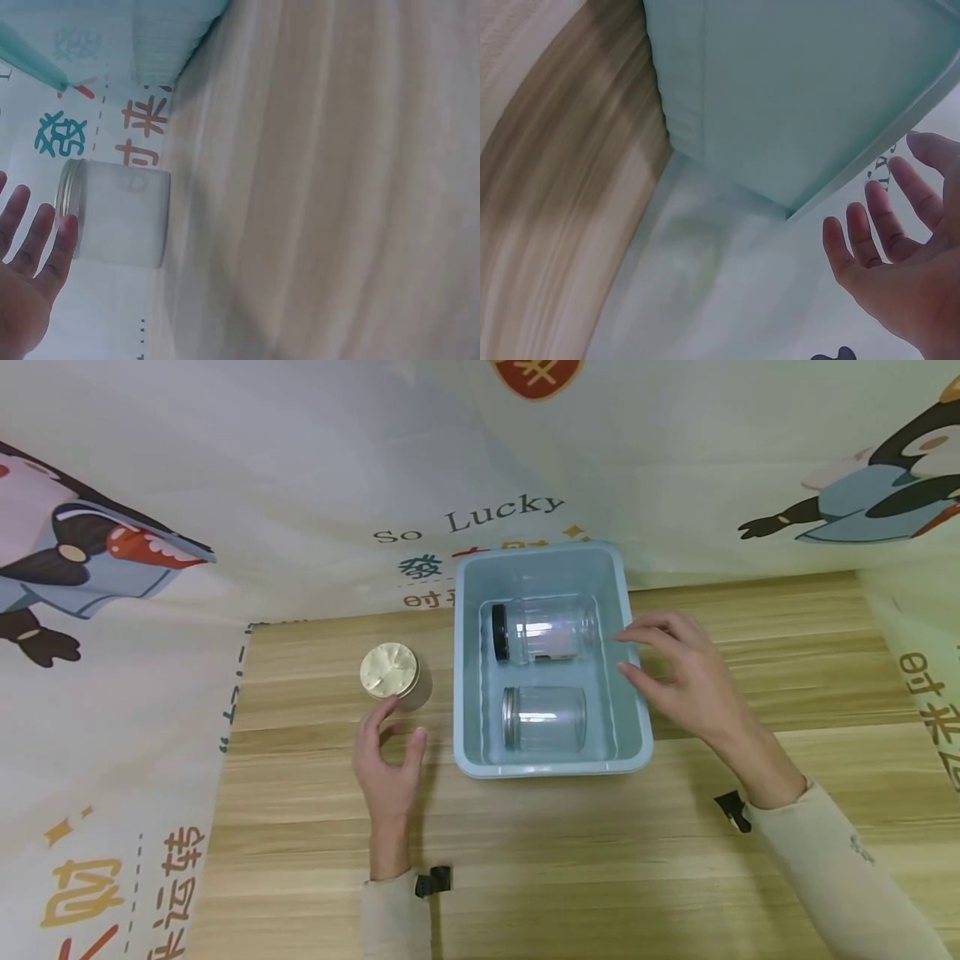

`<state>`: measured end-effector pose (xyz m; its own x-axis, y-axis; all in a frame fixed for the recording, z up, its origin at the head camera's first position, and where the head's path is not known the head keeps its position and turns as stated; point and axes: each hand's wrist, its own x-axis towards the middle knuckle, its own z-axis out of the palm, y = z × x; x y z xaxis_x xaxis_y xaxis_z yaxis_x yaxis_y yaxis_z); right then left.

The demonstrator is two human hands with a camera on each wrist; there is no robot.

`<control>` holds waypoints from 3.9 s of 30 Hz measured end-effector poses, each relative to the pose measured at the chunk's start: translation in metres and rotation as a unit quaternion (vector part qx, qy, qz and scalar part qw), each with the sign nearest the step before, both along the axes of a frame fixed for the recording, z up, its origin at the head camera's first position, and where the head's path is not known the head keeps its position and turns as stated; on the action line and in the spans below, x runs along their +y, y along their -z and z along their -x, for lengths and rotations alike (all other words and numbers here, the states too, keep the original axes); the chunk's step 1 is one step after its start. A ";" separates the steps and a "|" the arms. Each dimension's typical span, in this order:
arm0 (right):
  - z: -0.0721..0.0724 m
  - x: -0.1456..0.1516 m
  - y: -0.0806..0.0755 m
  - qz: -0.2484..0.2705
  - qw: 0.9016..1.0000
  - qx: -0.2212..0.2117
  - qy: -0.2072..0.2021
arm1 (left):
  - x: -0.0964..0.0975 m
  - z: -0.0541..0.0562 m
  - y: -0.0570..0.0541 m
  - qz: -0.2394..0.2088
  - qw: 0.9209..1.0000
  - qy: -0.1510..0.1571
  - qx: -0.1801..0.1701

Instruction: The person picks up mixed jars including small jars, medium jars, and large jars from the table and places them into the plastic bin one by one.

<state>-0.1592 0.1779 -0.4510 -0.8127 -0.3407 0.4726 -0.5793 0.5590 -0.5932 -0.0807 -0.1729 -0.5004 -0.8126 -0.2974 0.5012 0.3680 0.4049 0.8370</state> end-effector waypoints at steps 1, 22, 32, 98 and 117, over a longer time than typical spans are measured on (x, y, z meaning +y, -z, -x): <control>0.000 0.001 0.001 0.001 1.000 -0.001 0.001 | -0.001 0.000 0.001 0.003 1.000 -0.004 -0.002; -0.010 0.011 0.017 0.020 0.996 -0.078 0.035 | -0.013 0.003 0.011 -0.012 0.997 -0.068 -0.025; -0.014 0.010 0.026 0.046 0.993 -0.105 0.021 | -0.017 0.003 0.018 -0.032 0.996 -0.068 -0.040; -0.032 -0.024 0.065 0.379 0.880 -0.286 0.030 | -0.032 0.046 0.017 -0.134 0.981 -0.036 -0.132; -0.035 -0.021 0.061 0.359 0.881 -0.307 0.016 | -0.029 0.057 0.017 -0.142 0.976 -0.025 -0.162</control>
<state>-0.1242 0.1571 -0.5122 -0.9942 -0.1047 0.0248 -0.0168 -0.0767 -0.9969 -0.1376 -0.2018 -0.5170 -0.8956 -0.4308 0.1110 0.0502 0.1499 0.9874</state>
